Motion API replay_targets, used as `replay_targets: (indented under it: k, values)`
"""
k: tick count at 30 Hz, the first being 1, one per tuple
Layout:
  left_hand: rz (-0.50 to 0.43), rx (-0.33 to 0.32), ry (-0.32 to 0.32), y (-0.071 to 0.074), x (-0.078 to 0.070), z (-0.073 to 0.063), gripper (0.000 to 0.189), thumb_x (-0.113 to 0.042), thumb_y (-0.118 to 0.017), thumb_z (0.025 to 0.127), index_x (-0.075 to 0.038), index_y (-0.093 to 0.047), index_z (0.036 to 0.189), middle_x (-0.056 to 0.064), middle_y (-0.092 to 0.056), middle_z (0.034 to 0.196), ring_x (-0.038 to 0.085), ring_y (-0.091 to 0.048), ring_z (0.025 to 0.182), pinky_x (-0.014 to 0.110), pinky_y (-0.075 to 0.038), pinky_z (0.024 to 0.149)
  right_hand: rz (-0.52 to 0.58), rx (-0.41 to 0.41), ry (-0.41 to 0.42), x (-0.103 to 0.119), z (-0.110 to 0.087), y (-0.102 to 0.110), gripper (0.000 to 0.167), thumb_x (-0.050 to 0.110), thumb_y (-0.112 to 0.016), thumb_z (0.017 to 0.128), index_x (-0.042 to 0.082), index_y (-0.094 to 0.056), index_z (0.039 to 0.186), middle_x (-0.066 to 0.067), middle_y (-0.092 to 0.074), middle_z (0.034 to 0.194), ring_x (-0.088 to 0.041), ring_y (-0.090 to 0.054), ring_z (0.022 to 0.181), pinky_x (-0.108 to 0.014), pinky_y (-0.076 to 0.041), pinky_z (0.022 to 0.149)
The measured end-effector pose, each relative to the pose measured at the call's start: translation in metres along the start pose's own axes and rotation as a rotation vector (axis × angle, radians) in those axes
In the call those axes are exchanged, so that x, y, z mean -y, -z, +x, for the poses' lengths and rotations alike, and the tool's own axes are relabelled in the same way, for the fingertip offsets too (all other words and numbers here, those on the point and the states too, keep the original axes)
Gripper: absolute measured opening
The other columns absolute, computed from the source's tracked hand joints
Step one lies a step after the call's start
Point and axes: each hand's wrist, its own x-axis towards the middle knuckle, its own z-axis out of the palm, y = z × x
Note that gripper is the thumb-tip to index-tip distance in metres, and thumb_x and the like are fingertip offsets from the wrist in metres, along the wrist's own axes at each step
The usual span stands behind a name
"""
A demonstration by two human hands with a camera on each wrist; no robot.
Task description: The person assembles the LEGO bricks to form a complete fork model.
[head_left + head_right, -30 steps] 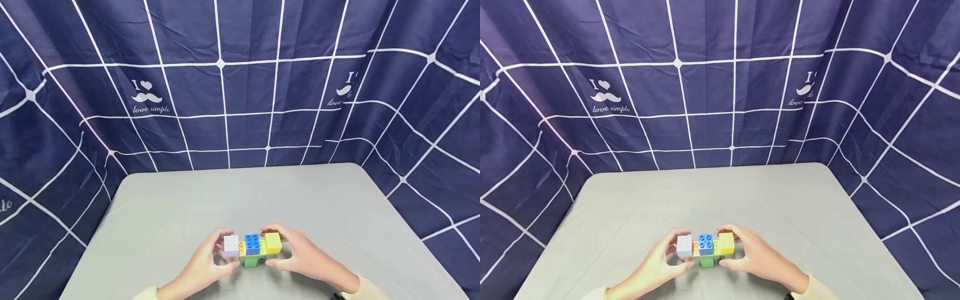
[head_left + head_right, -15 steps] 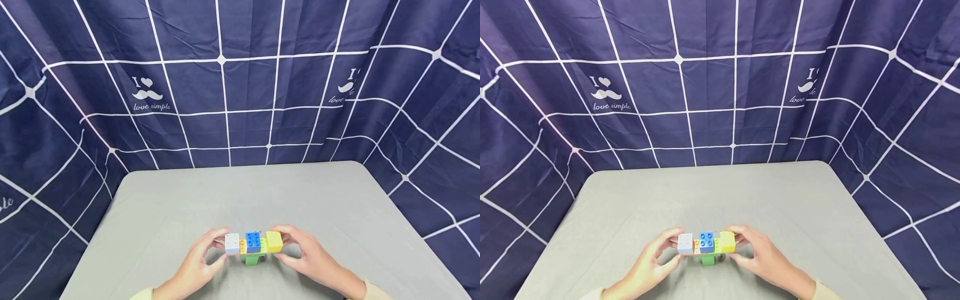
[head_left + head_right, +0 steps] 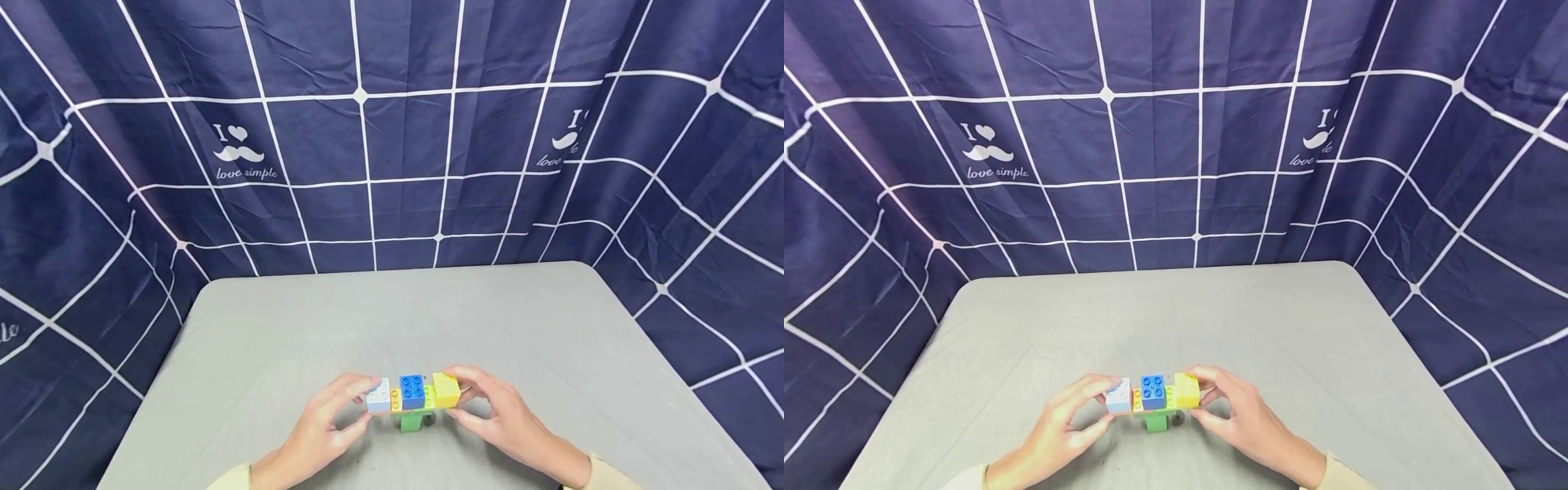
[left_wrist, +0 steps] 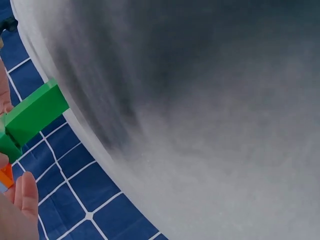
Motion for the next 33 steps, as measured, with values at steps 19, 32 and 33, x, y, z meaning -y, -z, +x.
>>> replay_targets:
  k: [19,32,33]
  values:
    - [0.0,0.017,0.166,0.005,0.02,0.012,0.076,0.017,-0.088,0.076,0.0,-0.062,0.146,0.012,-0.073,0.122,0.025,-0.07,0.093,0.039,-0.063,0.077,0.175,0.003,-0.164,-0.015,0.017,0.001,0.07,-0.008,-0.086,0.089,0.006,-0.056,0.15,-0.009,-0.076,0.114,-0.02,-0.076,0.086,-0.03,-0.062,0.078]
    - [-0.157,0.099,0.411,0.009,0.039,0.016,0.069,0.016,-0.083,0.082,-0.007,-0.064,0.144,0.003,-0.073,0.11,0.024,-0.07,0.098,0.038,-0.063,0.079,0.062,0.03,-0.234,-0.036,0.032,-0.001,0.067,-0.005,-0.091,0.085,0.009,-0.064,0.145,-0.005,-0.07,0.13,-0.019,-0.07,0.11,-0.035,-0.063,0.081]
    - [-0.175,0.107,0.428,0.009,0.041,0.016,0.069,0.016,-0.082,0.082,-0.007,-0.064,0.144,0.004,-0.072,0.11,0.024,-0.07,0.098,0.039,-0.063,0.079,0.037,0.025,-0.221,-0.038,0.033,-0.001,0.068,-0.005,-0.092,0.084,0.01,-0.066,0.144,-0.004,-0.07,0.132,-0.019,-0.069,0.113,-0.035,-0.064,0.08]
